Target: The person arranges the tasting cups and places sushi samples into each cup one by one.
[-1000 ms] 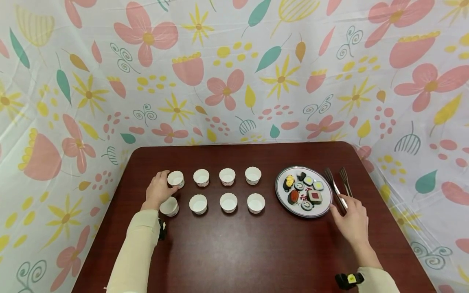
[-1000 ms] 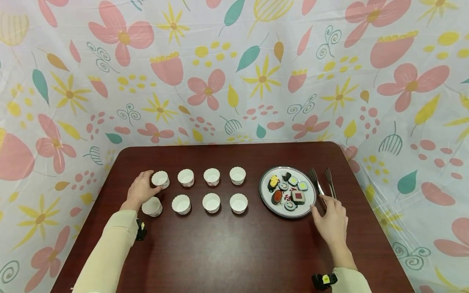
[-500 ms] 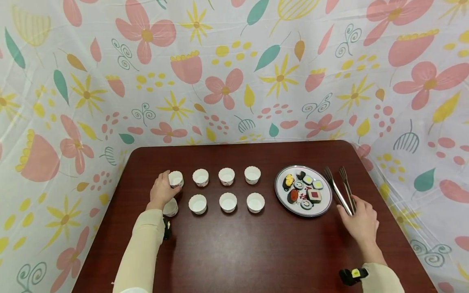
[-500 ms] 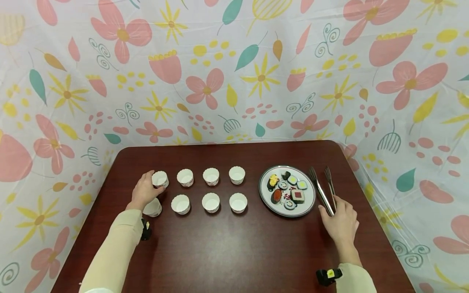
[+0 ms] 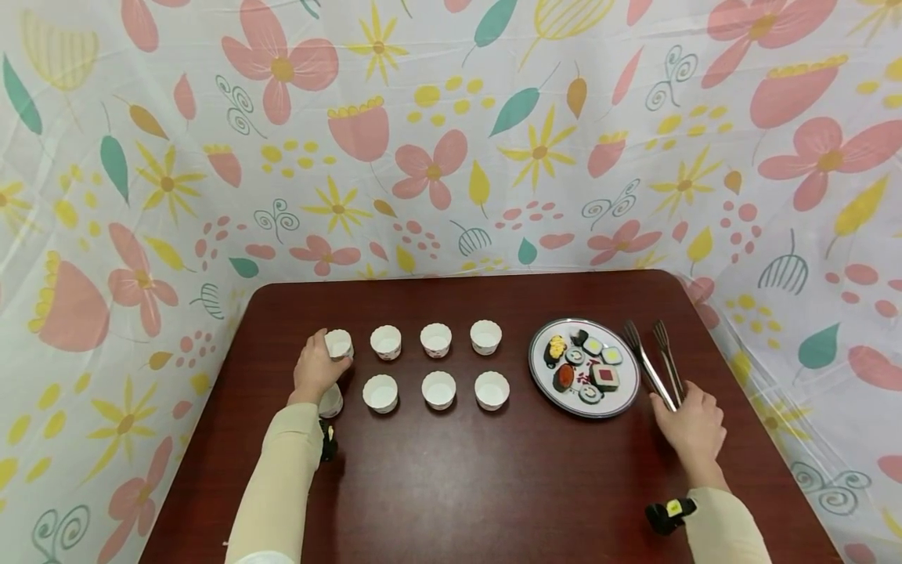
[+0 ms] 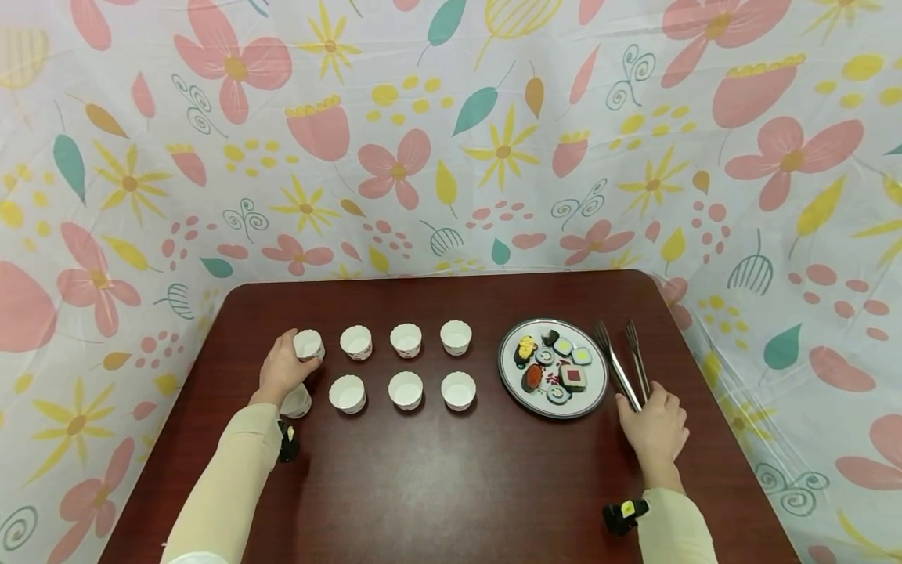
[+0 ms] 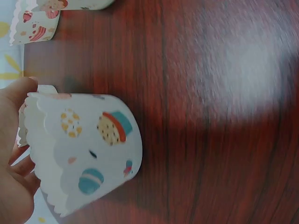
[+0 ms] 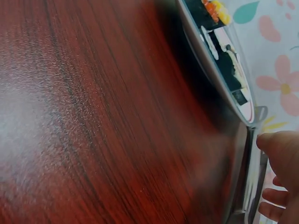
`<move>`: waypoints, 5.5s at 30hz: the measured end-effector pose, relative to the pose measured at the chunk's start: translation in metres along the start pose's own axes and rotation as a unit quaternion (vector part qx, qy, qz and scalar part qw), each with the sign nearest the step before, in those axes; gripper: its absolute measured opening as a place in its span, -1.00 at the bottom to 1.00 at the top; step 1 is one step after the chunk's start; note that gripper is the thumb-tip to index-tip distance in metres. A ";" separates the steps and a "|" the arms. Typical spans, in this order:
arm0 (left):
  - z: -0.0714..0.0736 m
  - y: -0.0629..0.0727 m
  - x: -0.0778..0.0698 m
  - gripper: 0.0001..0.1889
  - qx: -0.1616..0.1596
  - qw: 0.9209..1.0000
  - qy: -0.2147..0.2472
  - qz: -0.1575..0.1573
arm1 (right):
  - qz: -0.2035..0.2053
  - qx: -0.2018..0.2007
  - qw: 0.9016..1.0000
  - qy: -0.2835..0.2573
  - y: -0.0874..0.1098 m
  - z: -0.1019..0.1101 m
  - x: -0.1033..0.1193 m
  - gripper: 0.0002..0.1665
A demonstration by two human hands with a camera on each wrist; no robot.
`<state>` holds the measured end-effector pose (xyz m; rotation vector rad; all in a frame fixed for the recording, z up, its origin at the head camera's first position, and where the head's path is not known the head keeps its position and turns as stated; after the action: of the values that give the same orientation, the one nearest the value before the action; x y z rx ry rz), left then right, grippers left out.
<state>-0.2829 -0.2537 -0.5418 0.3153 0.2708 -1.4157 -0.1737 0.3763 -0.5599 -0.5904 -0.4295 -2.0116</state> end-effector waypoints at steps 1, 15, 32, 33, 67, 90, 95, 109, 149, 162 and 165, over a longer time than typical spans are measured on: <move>0.000 0.000 0.000 -0.15 -0.001 1.000 0.002 0.004 | -0.003 0.000 1.000 0.002 -0.001 -0.002 -0.001 -0.10; -0.003 0.001 -0.001 -0.17 -0.010 0.999 0.024 0.032 | -0.061 -0.011 0.998 0.030 -0.008 -0.016 -0.007 -0.14; -0.005 0.000 0.002 -0.22 -0.005 0.999 0.024 0.044 | -0.054 -0.026 0.998 0.031 -0.007 -0.010 -0.008 -0.30; -0.004 0.000 0.002 -0.23 -0.006 0.999 0.024 0.044 | -0.055 -0.023 0.998 0.030 -0.007 -0.009 -0.007 -0.30; -0.003 -0.002 0.002 -0.28 -0.008 0.998 0.033 0.054 | 0.011 0.018 0.997 0.069 0.002 0.025 -0.009 -0.30; -0.005 0.000 0.005 -0.28 -0.006 0.998 0.033 0.055 | 0.173 -0.004 0.981 0.093 0.015 0.056 0.018 -0.47; -0.005 0.000 0.004 -0.28 -0.010 0.998 0.037 0.049 | 0.207 0.006 0.973 0.100 0.017 0.054 0.021 -0.49; -0.007 0.000 0.003 -0.30 -0.014 0.998 0.049 0.044 | 0.216 0.029 0.969 0.117 0.018 0.051 0.022 -0.48; -0.006 -0.003 0.006 -0.29 -0.010 0.997 0.058 0.043 | 0.252 -0.058 0.961 0.101 0.027 0.055 0.029 -0.57; 0.000 -0.003 0.004 -0.34 -0.015 0.997 0.064 0.035 | 0.276 -0.066 0.955 0.082 0.031 0.065 0.059 -0.58; 0.000 -0.003 0.004 -0.34 -0.016 0.997 0.067 0.034 | 0.275 -0.066 0.956 0.081 0.031 0.063 0.066 -0.58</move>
<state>-0.2850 -0.2582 -0.5434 0.3900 0.3886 -1.3242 -0.1594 0.3483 -0.4689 -0.5478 -0.0178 -1.5419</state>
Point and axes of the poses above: each hand's wrist, its own y-axis away from the middle knuckle, its own z-axis out of the back of the hand, x = y × z, the point moved 4 cm from there along -y, towards the middle knuckle, and after that the axes turned 8 degrees about -y, right-handed, at the moved point
